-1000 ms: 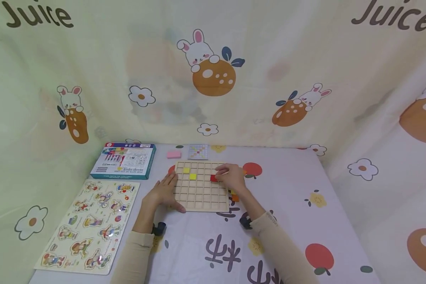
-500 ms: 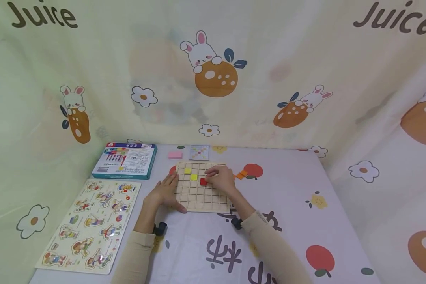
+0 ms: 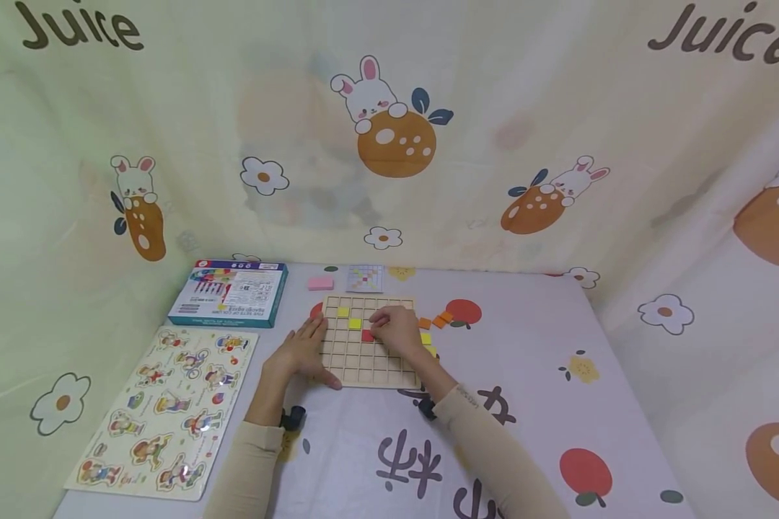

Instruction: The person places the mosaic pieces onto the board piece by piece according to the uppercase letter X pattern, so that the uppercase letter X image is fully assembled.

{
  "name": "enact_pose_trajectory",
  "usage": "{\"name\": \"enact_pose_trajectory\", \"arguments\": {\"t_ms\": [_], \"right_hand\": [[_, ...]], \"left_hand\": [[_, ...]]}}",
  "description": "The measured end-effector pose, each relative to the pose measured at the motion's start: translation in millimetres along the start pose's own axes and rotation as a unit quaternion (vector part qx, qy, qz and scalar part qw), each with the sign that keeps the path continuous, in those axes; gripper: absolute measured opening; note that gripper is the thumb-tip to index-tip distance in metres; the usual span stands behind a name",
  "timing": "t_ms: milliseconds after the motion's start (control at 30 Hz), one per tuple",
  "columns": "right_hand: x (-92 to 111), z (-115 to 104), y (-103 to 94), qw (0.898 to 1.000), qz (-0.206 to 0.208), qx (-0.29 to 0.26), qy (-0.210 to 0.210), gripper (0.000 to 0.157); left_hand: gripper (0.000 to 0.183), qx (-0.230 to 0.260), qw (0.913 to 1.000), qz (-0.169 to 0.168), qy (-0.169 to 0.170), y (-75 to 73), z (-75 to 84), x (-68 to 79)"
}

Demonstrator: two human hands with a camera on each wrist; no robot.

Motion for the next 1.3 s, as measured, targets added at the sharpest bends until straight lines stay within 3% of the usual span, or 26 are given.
{"name": "enact_pose_trajectory", "arguments": {"t_ms": [300, 567, 867, 1033, 1300], "right_hand": [[5.3, -1.1, -4.6, 1.000, 0.014, 0.007, 0.014, 0.021], [18.3, 14.5, -30.7, 0.998, 0.061, 0.000, 0.019, 0.018], [29.9, 38.6, -53.0, 0.994, 0.081, 0.009, 0.073, 0.019], [37.8, 49.9, -60.2, 0.992, 0.066, 0.026, 0.101, 0.020], [43.4, 68.1, -60.3, 0.988, -0.007, 0.055, 0.142, 0.033]], "left_hand": [[0.145, -0.003, 1.0000, -0.002, 0.007, -5.4, 10.4, 11.3], [0.145, 0.005, 0.9998, 0.005, 0.018, -9.5, 19.5, 20.8], [0.144, 0.008, 0.9999, 0.001, 0.013, -10.3, 19.0, 20.8], [0.143, 0.008, 0.9999, 0.000, 0.014, -9.1, 16.8, 18.9], [0.146, -0.004, 1.0000, -0.008, 0.002, -3.6, 10.7, 12.0]]}}
Point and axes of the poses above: each hand's wrist, its own x-axis away from the middle knuckle, its own y-axis out of the palm, z = x × y, the point moved 3 cm from there along -x, towards the middle knuckle, and after that the axes turned 14 degrees about x, right-handed, at the moved point
